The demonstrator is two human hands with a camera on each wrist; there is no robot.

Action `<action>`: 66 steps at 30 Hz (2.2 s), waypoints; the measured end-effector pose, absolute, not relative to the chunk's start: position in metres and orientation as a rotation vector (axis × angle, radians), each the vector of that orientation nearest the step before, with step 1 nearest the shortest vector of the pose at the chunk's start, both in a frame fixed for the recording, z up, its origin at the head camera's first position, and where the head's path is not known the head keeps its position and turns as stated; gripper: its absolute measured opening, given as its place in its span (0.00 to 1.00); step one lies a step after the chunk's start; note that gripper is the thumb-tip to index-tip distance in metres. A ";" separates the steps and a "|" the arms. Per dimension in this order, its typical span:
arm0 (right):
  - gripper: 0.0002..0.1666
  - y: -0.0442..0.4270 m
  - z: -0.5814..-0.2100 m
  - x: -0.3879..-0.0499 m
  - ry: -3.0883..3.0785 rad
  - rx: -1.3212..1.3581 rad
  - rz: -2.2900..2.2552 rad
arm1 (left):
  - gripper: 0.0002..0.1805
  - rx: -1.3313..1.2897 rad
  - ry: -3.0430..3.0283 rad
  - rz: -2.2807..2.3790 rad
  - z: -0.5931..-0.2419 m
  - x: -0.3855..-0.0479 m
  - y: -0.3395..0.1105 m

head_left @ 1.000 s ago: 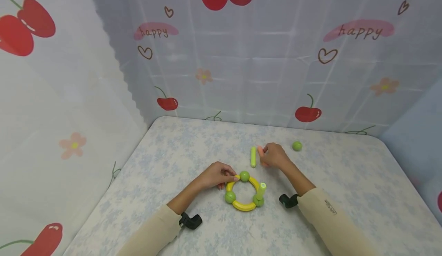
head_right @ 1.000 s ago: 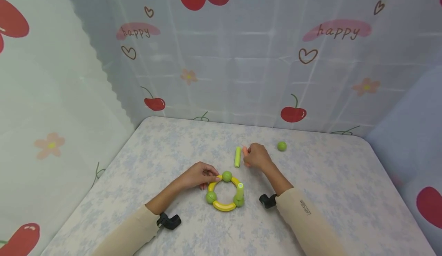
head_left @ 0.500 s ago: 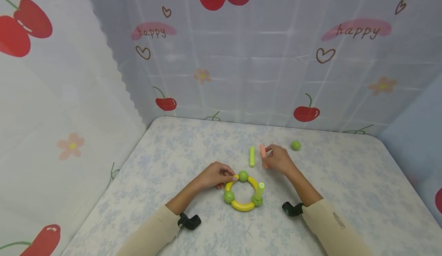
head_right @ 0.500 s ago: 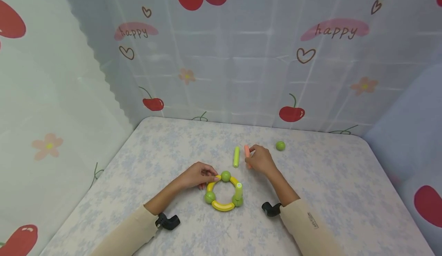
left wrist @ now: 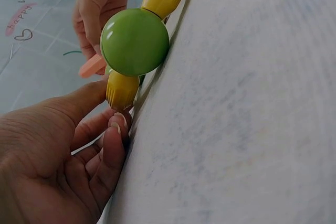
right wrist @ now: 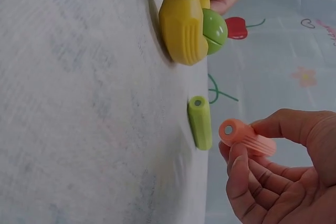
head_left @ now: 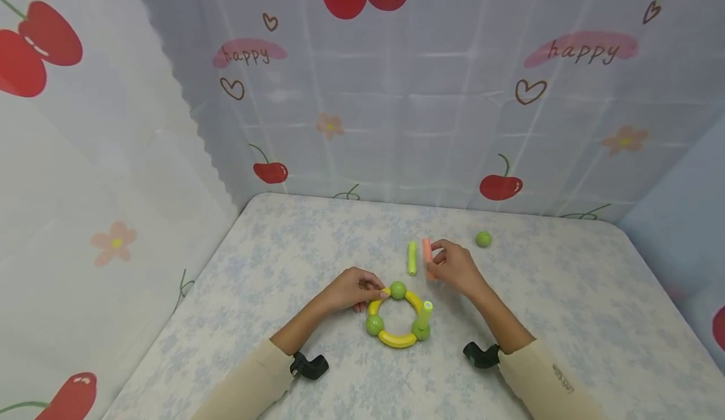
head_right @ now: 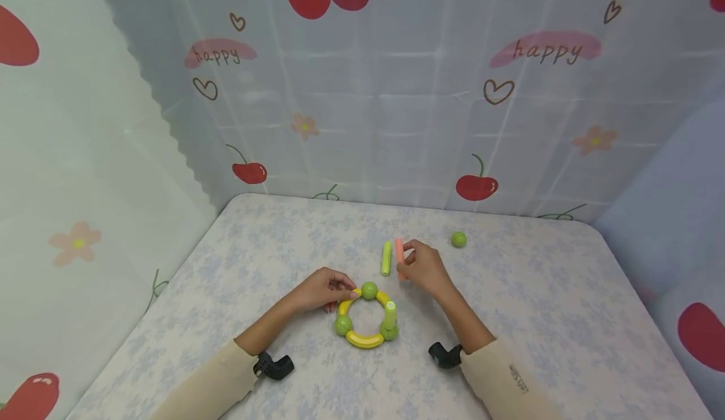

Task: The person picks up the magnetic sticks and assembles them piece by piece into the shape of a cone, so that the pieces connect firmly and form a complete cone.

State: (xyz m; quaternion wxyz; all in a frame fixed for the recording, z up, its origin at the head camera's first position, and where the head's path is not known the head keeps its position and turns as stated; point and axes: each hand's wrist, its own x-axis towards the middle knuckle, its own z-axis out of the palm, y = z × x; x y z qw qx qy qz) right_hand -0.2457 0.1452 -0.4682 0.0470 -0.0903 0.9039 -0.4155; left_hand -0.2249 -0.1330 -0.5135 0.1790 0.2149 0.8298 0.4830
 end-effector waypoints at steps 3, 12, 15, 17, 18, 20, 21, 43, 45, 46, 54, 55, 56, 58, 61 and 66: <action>0.25 0.142 -0.467 -0.241 2.762 -0.319 -1.294 | 0.10 0.610 2.349 1.354 -0.514 -0.224 -0.134; 0.25 0.136 -0.460 -0.233 2.728 -0.479 -1.386 | 0.10 0.601 2.337 1.385 -0.514 -0.225 -0.132; 0.26 0.134 -0.459 -0.231 2.699 -0.481 -1.402 | 0.09 0.603 2.334 1.388 -0.514 -0.225 -0.132; 0.26 0.133 -0.459 -0.230 2.677 -0.482 -1.417 | 0.09 0.604 2.334 1.385 -0.514 -0.225 -0.133; 0.26 0.133 -0.459 -0.230 2.664 -0.490 -1.425 | 0.09 0.603 2.334 1.384 -0.514 -0.226 -0.133; 0.27 0.131 -0.459 -0.229 2.637 -0.491 -1.451 | 0.09 0.602 2.337 1.376 -0.515 -0.226 -0.133; 0.27 0.131 -0.459 -0.228 2.625 -0.496 -1.463 | 0.09 0.602 2.337 1.375 -0.516 -0.227 -0.133; 0.17 0.123 -0.466 -0.220 2.568 -0.863 -1.458 | 0.09 0.664 2.336 1.397 -0.518 -0.227 -0.133; 0.16 0.122 -0.466 -0.220 2.578 -0.870 -1.449 | 0.09 0.666 2.335 1.397 -0.518 -0.227 -0.133; 0.15 0.122 -0.466 -0.220 2.582 -0.879 -1.444 | 0.09 0.667 2.335 1.398 -0.518 -0.227 -0.133; 0.13 0.120 -0.467 -0.220 2.602 -0.885 -1.386 | 0.10 0.673 2.329 1.377 -0.516 -0.228 -0.133; 0.13 0.120 -0.467 -0.220 2.602 -0.884 -1.372 | 0.10 0.674 2.322 1.367 -0.514 -0.228 -0.134; 0.13 0.121 -0.468 -0.221 2.598 -0.885 -1.360 | 0.11 0.679 2.311 1.354 -0.513 -0.229 -0.135; 0.12 0.122 -0.470 -0.222 2.580 -0.909 -1.331 | 0.13 0.681 2.286 1.316 -0.508 -0.229 -0.138; 0.11 0.125 -0.471 -0.225 2.536 -0.936 -1.286 | 0.18 0.705 2.253 1.216 -0.497 -0.229 -0.143; 0.16 0.129 -0.473 -0.228 2.433 -0.953 -1.236 | 0.29 0.828 2.293 0.948 -0.482 -0.222 -0.143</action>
